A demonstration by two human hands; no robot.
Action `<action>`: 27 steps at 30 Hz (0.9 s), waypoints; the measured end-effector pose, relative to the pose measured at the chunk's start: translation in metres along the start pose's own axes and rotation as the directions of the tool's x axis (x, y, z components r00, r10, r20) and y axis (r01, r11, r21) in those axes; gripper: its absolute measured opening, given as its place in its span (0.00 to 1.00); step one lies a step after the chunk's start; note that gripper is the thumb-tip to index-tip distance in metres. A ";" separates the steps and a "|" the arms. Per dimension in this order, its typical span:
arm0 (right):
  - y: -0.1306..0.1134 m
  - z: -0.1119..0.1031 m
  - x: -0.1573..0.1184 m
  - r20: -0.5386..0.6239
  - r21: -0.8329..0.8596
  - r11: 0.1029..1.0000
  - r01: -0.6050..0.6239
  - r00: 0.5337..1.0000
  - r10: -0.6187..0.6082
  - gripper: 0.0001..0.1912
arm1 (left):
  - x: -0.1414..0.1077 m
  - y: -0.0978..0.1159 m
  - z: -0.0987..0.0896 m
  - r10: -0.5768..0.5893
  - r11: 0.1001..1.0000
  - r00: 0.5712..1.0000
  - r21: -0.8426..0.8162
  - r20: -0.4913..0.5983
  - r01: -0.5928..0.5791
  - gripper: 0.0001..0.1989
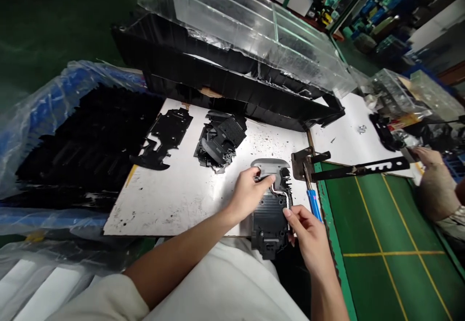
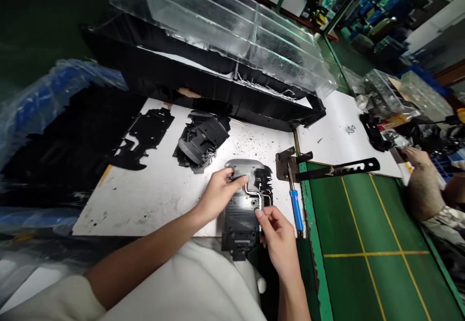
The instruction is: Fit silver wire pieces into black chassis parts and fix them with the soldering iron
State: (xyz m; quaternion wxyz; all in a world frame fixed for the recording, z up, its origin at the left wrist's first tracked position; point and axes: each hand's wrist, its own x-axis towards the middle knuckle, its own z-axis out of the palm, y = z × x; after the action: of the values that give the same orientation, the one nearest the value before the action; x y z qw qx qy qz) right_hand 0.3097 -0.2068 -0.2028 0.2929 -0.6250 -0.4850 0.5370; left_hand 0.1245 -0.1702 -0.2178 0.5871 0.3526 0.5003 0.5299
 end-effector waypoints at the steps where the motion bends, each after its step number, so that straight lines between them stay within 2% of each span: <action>1: 0.006 -0.007 0.002 -0.032 0.002 1.000 -0.005 0.999 0.005 0.26 | 0.004 -0.003 0.006 0.000 0.997 1.000 0.073 0.031 -0.003 0.16; 3: 0.019 -0.018 0.009 -0.074 0.007 1.000 -0.017 0.997 0.017 0.28 | 0.009 -0.006 0.012 -0.013 0.981 0.998 0.192 0.064 0.000 0.19; 5: 0.031 -0.025 0.018 -0.087 0.006 0.999 -0.033 0.996 0.034 0.29 | 0.009 -0.007 0.008 -0.017 0.956 0.998 0.292 0.059 -0.001 0.22; 7: 0.039 -0.029 0.026 -0.091 -0.007 0.999 -0.049 0.995 0.048 0.30 | 0.002 -0.004 -0.006 -0.005 0.922 0.999 0.386 0.031 -0.007 0.20; 10: 0.045 -0.033 0.032 -0.118 -0.061 0.996 -0.059 0.992 0.052 0.30 | -0.022 0.004 -0.037 0.021 0.874 1.000 0.486 -0.013 -0.012 0.17; 13: 0.047 -0.037 0.033 -0.148 -0.157 0.985 -0.065 0.988 0.042 0.28 | -0.057 0.007 -0.069 -0.041 0.890 0.993 0.448 -0.110 0.087 0.18; 17: 0.046 -0.042 0.033 -0.166 -0.298 0.953 -0.048 0.986 -0.002 0.27 | -0.102 -0.005 -0.098 -0.158 0.925 0.939 0.288 -0.307 0.250 0.21; 19: 0.045 -0.042 0.031 -0.178 -0.356 0.934 -0.029 0.983 -0.037 0.27 | -0.119 -0.011 -0.102 -0.179 0.931 0.924 0.246 -0.339 0.270 0.21; 23: 0.046 -0.043 0.024 -0.248 -0.440 0.898 0.009 0.960 -0.132 0.26 | -0.144 -0.016 -0.096 -0.183 0.941 0.917 0.207 -0.355 0.268 0.20; 25: 0.049 -0.043 0.019 -0.296 -0.463 0.886 0.024 0.938 -0.180 0.27 | -0.156 -0.021 -0.095 -0.194 0.933 0.914 0.223 -0.355 0.284 0.21; 27: 0.054 -0.044 0.014 -0.345 -0.469 0.882 0.035 0.912 -0.220 0.28 | -0.169 -0.034 -0.102 -0.209 0.907 0.911 0.278 -0.356 0.317 0.23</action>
State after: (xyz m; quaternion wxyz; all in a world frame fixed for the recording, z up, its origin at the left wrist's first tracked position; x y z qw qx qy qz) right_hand 0.3673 -0.2061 -0.2452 0.2647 -0.7357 -0.5696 0.2534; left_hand 0.0458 -0.3532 -0.2394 0.4983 0.2840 0.7130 0.4033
